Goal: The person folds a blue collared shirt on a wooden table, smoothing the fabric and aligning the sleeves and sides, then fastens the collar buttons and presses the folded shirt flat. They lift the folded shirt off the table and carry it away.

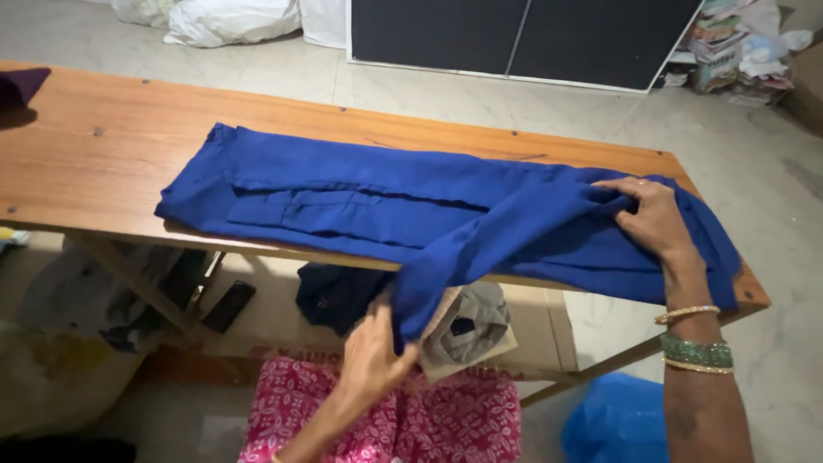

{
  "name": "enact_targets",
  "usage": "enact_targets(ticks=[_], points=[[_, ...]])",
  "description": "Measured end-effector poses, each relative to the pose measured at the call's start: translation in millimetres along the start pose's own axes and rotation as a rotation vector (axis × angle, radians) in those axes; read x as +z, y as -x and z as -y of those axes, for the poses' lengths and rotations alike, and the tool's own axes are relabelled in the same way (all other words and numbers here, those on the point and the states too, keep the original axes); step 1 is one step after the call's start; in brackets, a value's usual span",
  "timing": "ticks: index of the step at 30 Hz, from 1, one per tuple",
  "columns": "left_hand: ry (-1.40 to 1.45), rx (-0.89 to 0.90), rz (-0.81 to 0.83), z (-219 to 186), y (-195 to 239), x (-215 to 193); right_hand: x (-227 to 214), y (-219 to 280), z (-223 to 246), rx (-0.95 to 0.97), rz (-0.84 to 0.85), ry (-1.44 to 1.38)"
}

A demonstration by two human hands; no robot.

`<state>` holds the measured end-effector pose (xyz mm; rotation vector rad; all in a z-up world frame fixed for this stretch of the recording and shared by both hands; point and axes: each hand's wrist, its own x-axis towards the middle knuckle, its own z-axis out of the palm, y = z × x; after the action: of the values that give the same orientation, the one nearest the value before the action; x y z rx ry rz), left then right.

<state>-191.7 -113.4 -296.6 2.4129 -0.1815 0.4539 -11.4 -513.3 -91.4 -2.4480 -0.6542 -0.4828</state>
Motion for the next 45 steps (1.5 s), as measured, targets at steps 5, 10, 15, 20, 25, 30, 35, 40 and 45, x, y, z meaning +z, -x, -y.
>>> enact_targets(ticks=[5,10,15,20,25,30,35,40,45], points=[[0.522,-0.270,0.579,2.3,-25.9,-66.8,-1.7,1.0,-11.6,-0.057,-0.156,0.144],[1.751,-0.064,0.522,-111.3,-86.3,-185.3,1.3,3.3,-21.9,-0.043,-0.232,0.066],[2.225,0.074,0.103,-70.4,-128.3,-153.9,-0.4,3.6,-13.0,-0.010,-0.256,0.129],[1.927,-0.043,-0.060,-30.5,-116.4,-143.3,3.1,3.7,-38.5,-0.012,-0.234,0.089],[0.038,0.398,-0.204,-27.5,-99.7,-174.9,7.0,5.6,-48.8,-0.080,-0.349,0.189],[-0.226,0.299,0.027,-15.8,-95.3,-198.4,5.3,4.3,-26.0,-0.188,-0.484,0.469],[-0.243,0.226,-0.041,3.9,-103.1,-236.7,6.0,7.8,-52.1,-0.066,-0.632,0.250],[-0.194,0.278,-0.071,34.1,-110.0,-248.5,10.8,4.6,-53.5,0.038,-0.594,0.039],[-0.226,0.443,-0.394,24.3,-116.9,-257.2,15.5,5.6,-75.1,-0.119,-0.603,0.169]])
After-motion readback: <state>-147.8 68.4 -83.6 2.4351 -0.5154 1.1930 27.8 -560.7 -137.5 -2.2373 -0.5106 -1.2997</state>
